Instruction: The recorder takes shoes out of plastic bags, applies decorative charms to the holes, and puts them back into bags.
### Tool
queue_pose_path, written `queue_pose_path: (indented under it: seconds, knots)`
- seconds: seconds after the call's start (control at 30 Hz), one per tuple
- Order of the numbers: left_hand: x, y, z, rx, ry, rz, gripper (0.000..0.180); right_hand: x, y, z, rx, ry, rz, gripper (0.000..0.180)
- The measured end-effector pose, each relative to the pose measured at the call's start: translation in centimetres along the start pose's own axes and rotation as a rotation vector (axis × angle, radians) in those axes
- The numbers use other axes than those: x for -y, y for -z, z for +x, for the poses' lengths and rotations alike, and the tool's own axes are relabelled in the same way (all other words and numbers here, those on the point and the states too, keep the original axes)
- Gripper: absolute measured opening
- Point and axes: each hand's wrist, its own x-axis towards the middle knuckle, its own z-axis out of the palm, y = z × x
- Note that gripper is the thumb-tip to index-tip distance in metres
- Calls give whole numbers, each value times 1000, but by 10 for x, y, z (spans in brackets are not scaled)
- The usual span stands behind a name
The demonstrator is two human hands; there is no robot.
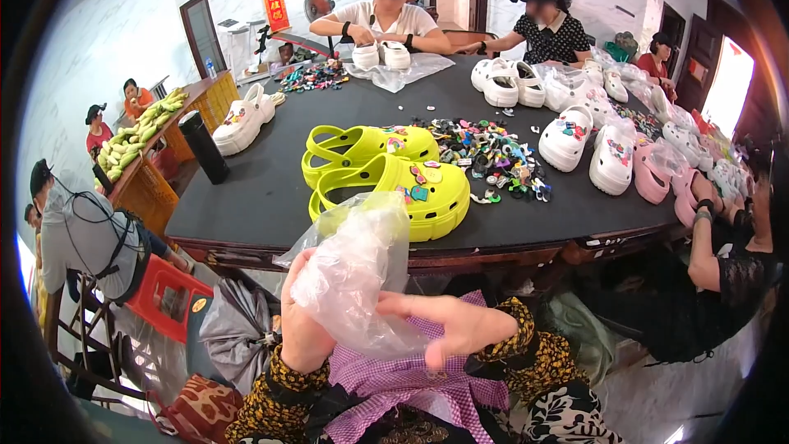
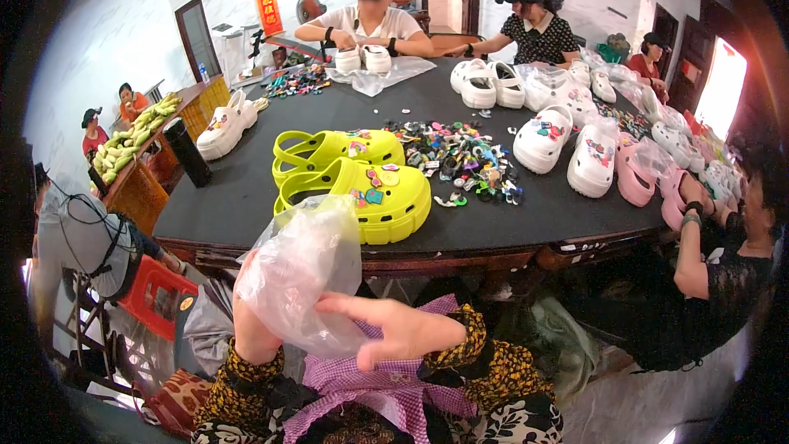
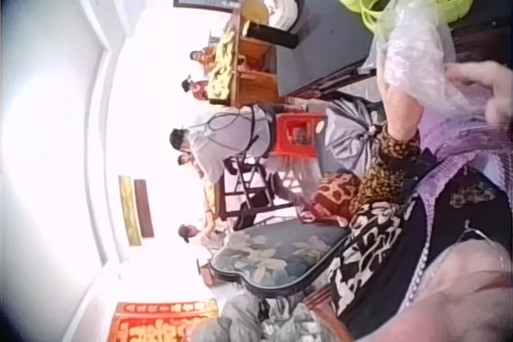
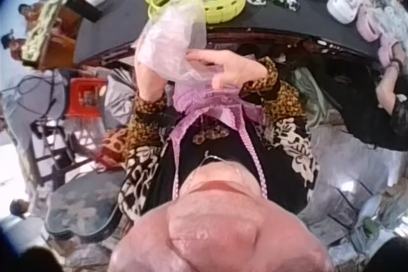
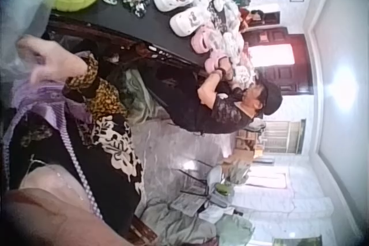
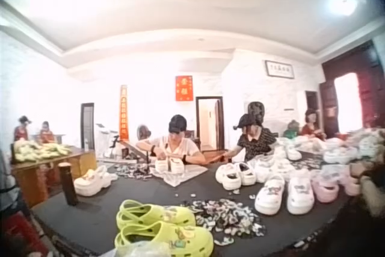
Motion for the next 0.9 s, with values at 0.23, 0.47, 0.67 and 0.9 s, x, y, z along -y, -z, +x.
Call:
queue_pose_path:
  seconds: [0.23, 0.47, 0.67, 0.9]
  knots:
    - [21, -1, -13, 161, 77, 155, 30, -8, -12, 9, -445, -168, 451, 64]
    - [32, -3, -19, 413, 167, 153, 37, 4, -13, 6, -612, -34, 151, 58]
    - [40, -3, -20, 443, 98, 232, 38, 10, -16, -3, -782, 48, 215, 44]
    - [30, -12, -25, 365, 17, 171, 48, 12, -3, -15, -1064, 156, -8, 30]
